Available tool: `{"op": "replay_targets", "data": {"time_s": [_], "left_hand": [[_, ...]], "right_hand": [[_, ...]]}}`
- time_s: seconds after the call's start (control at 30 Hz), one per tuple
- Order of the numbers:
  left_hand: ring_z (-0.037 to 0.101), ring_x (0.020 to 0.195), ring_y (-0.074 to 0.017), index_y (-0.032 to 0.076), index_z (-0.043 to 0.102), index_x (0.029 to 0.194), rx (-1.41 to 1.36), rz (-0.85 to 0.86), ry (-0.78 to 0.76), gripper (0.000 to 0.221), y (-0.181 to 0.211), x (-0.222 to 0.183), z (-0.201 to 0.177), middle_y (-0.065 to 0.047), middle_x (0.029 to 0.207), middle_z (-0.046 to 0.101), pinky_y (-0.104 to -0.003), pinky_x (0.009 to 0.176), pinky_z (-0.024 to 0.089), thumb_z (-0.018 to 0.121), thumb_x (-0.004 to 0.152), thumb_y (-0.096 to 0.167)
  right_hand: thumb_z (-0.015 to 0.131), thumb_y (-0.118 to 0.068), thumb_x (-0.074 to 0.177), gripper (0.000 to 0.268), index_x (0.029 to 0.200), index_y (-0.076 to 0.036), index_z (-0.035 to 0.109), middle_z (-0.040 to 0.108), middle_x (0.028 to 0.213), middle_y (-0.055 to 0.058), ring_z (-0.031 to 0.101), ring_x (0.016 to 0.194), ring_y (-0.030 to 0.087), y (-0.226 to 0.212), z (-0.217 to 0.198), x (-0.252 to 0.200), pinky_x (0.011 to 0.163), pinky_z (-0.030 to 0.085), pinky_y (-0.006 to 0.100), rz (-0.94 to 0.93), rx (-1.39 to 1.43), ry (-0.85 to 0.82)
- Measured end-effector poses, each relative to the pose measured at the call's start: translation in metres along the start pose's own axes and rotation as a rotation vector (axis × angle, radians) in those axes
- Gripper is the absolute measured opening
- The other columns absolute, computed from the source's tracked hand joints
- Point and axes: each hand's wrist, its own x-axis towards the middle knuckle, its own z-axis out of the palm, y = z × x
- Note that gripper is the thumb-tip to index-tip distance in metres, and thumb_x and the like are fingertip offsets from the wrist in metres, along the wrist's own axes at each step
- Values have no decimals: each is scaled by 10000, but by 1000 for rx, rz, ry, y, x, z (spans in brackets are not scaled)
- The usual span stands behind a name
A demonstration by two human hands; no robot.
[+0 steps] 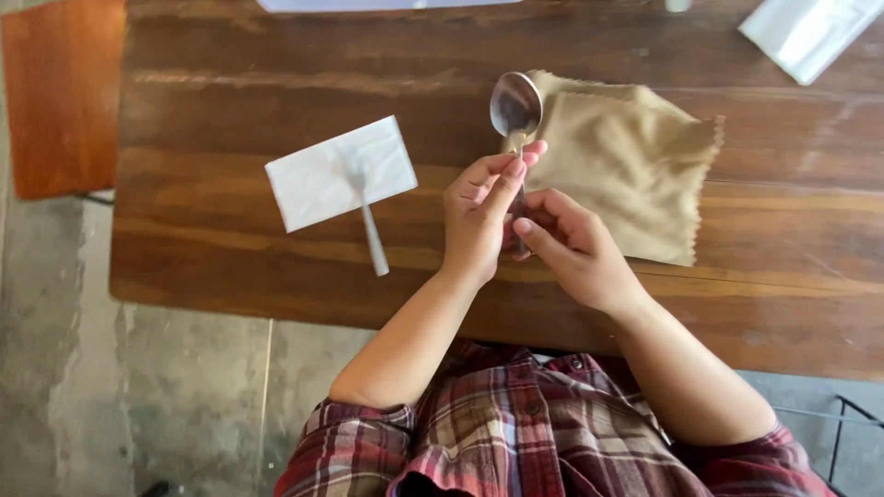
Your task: The person folds a white napkin, places a spoon and fork inside, and then slides the bundled cutlery into a brown paper sleeve.
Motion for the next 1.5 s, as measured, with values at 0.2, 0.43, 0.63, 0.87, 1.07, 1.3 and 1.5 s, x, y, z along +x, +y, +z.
{"op": "replay_targets", "data": {"time_s": [0.2, 0.43, 0.63, 0.87, 1.07, 1.3, 1.5], "left_hand": [[527, 333, -105, 112, 763, 1176, 157, 75, 26, 222, 17, -8, -70, -121, 1060, 783, -214, 314, 477, 671, 1031, 252], [711, 521, -257, 0, 747, 1025, 588, 128, 148, 196, 55, -23, -161, -156, 771, 709, -336, 491, 598, 768, 939, 176], [731, 548, -154, 54, 773, 945, 705, -48, 277, 108, 62, -27, -200, -49, 652, 706, -279, 530, 613, 736, 950, 155], [726, 554, -140, 35, 774, 969, 922, -168, 209, 151, 64, -19, -210, -53, 634, 711, -283, 617, 601, 695, 953, 162], [725, 557, -131, 81, 777, 944, 1026, -175, 175, 129, 59, -14, -209, -3, 614, 698, -281, 662, 580, 688, 960, 174], [724, 581, -170, 75, 780, 907, 1088, -46, 184, 98, 50, -14, -212, -28, 647, 679, -322, 695, 583, 717, 944, 141], [727, 699, -313, 71, 778, 913, 1297, 95, 194, 127, 38, -10, -219, -70, 715, 658, -430, 715, 583, 746, 936, 191]], "right_hand": [[568, -70, 1030, 111, 968, -25, 649, 681, 636, 104, 601, 505, 120, -6, 58, 34, 468, 460, 215, 48, -65, -138], [558, -9, 1011, 86, 1088, 27, 544, 667, 640, 184, 563, 386, 173, 21, 133, 62, 390, 435, 253, 134, 124, -270], [579, -85, 1012, 117, 1058, 19, 605, 731, 705, 148, 681, 429, 188, 37, 163, 73, 452, 541, 289, 129, -312, -311], [711, -214, 944, 181, 965, -57, 622, 715, 676, 85, 701, 598, 330, 46, 156, 68, 555, 577, 434, -110, -851, -296], [710, -277, 933, 205, 997, -106, 616, 687, 689, 57, 697, 643, 328, 39, 137, 73, 578, 575, 466, -184, -1078, -221], [751, -190, 909, 289, 1162, -58, 704, 673, 1088, 125, 629, 1105, 313, 70, 139, 95, 880, 558, 401, -761, -1188, -108], [708, -113, 927, 262, 1185, -70, 726, 666, 1213, 130, 608, 1205, 315, 74, 143, 99, 924, 514, 391, -851, -1158, -134]]}}
